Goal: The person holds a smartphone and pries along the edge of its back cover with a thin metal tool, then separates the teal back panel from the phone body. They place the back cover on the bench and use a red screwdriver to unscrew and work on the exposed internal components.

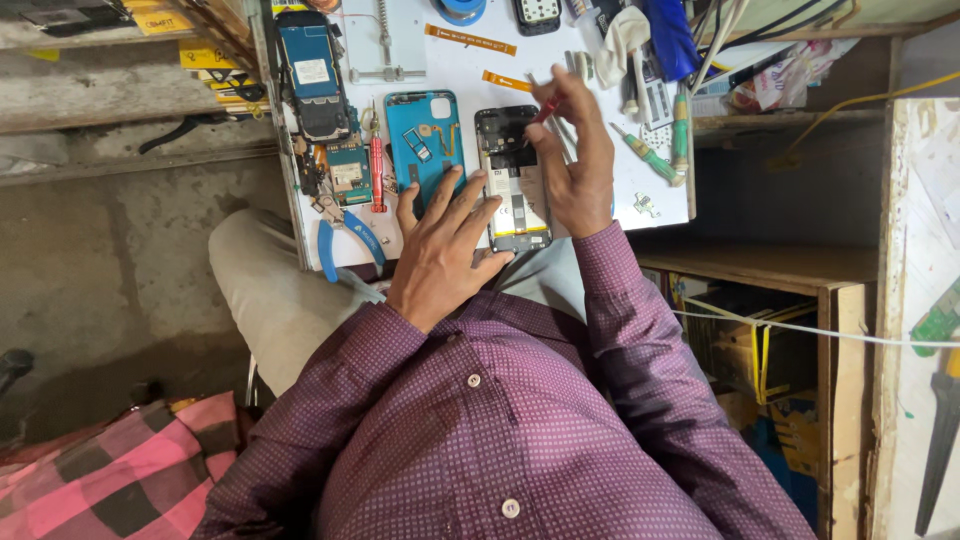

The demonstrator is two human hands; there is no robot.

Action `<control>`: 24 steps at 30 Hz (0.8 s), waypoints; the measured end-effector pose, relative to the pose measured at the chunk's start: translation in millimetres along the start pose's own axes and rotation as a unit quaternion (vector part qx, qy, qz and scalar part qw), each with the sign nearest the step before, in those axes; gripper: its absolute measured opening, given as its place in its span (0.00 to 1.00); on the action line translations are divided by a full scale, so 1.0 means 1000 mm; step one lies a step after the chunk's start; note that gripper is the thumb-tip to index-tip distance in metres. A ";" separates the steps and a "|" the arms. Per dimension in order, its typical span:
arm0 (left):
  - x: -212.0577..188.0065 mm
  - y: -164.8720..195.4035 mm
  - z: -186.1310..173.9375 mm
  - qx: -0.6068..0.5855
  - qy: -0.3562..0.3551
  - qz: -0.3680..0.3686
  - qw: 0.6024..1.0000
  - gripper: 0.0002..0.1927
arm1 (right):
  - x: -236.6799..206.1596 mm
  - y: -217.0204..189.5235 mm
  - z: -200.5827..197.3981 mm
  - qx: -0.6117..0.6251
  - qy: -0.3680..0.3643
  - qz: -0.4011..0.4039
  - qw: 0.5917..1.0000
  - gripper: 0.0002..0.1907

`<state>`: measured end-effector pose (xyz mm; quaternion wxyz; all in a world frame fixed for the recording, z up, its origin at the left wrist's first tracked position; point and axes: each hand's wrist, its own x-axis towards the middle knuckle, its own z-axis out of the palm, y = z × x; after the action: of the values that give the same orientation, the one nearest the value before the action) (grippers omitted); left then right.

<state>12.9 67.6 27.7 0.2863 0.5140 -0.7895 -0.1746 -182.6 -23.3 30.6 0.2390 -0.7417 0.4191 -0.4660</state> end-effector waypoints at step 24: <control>-0.001 0.002 -0.002 0.004 0.002 0.001 1.000 0.33 | -0.004 0.002 -0.001 0.109 -0.014 0.040 0.993 0.33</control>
<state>12.7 69.0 30.1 0.2864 0.5144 -0.7902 -0.1702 -185.4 -20.9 27.1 0.3425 -0.7003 0.3914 -0.4890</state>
